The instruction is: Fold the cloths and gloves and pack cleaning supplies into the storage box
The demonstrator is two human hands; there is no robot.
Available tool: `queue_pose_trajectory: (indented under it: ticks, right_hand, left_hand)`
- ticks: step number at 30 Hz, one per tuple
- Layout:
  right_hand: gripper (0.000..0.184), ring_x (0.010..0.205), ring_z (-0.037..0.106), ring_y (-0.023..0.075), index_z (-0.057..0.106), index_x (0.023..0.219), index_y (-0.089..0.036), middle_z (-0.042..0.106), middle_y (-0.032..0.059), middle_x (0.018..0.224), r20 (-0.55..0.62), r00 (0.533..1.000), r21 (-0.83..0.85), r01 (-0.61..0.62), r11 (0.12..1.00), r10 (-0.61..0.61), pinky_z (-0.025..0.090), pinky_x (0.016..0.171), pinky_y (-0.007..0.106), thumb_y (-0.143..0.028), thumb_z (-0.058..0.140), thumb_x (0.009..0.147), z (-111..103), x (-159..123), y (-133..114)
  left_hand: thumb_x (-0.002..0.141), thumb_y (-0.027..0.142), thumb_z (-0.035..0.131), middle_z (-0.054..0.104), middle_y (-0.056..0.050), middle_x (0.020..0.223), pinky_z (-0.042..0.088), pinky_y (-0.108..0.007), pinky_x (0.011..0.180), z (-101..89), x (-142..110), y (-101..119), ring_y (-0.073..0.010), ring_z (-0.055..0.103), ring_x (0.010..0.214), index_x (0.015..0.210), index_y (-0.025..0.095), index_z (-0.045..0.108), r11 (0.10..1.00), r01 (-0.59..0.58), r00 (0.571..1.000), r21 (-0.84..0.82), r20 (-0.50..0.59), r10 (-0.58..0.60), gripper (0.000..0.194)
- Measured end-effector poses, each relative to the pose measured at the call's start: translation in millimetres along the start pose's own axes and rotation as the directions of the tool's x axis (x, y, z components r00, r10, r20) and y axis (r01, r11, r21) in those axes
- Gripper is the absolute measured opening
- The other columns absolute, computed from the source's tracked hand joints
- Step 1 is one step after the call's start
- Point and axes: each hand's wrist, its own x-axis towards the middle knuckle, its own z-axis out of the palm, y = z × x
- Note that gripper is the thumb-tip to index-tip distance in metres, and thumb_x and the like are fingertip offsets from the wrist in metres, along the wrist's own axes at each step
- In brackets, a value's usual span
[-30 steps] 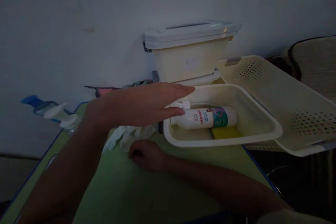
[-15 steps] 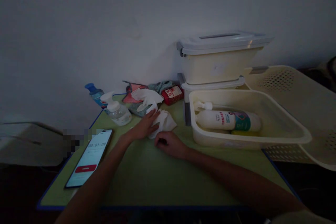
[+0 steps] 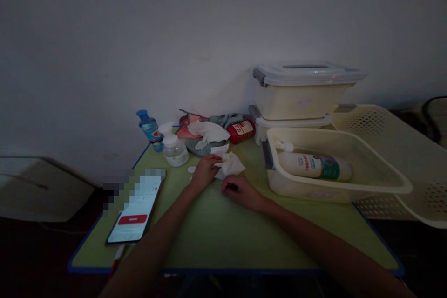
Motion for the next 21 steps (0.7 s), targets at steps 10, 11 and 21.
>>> queue_pose_trajectory:
  ticks: [10, 11, 21]
  right_hand:
    - [0.02, 0.062, 0.052, 0.0114, 0.056, 0.082, -0.017, 0.055, -0.0014, 0.069, -0.11, 0.993, 0.016, -0.036, 0.999, 0.038, 0.041, 0.059, 0.023, -0.005, 0.047, 0.07, -0.5, -0.6, -0.2]
    - [0.021, 0.064, 0.053, 0.0114, 0.054, 0.087, -0.018, 0.056, -0.0007, 0.074, -0.124, 0.991, 0.023, -0.04, 0.999, 0.043, 0.042, 0.06, 0.023, -0.007, 0.046, 0.071, -0.3, -0.7, -0.4]
    - [0.059, 0.077, 0.057, 0.0118, 0.026, 0.128, -0.028, 0.042, 0.0098, 0.127, -0.271, 0.957, 0.303, -0.014, 0.953, 0.1, 0.047, 0.069, 0.029, -0.026, 0.056, 0.077, -0.5, -0.1, 5.1]
  left_hand:
    - [0.063, 0.02, 0.065, 0.048, 0.004, 0.058, 0.038, -0.023, 0.059, -5.7, -5.0, 10.3, -0.0127, 0.047, 0.059, 0.062, 0.017, 0.052, 0.957, 0.171, 0.939, -0.236, -0.256, -0.231, 0.014]
    - [0.066, 0.025, 0.064, 0.049, 0.004, 0.058, 0.038, -0.023, 0.056, -5.2, -4.8, 10.7, -0.0122, 0.046, 0.058, 0.064, 0.017, 0.052, 0.942, 0.186, 0.931, -0.279, -0.256, -0.26, 0.015]
    - [0.076, 0.033, 0.06, 0.054, 0.004, 0.058, 0.04, -0.021, 0.048, -0.9, -5.0, 9.6, -0.0082, 0.049, 0.049, 0.068, 0.013, 0.056, 0.77, 0.285, 0.924, -0.571, -0.049, -0.379, 0.022]
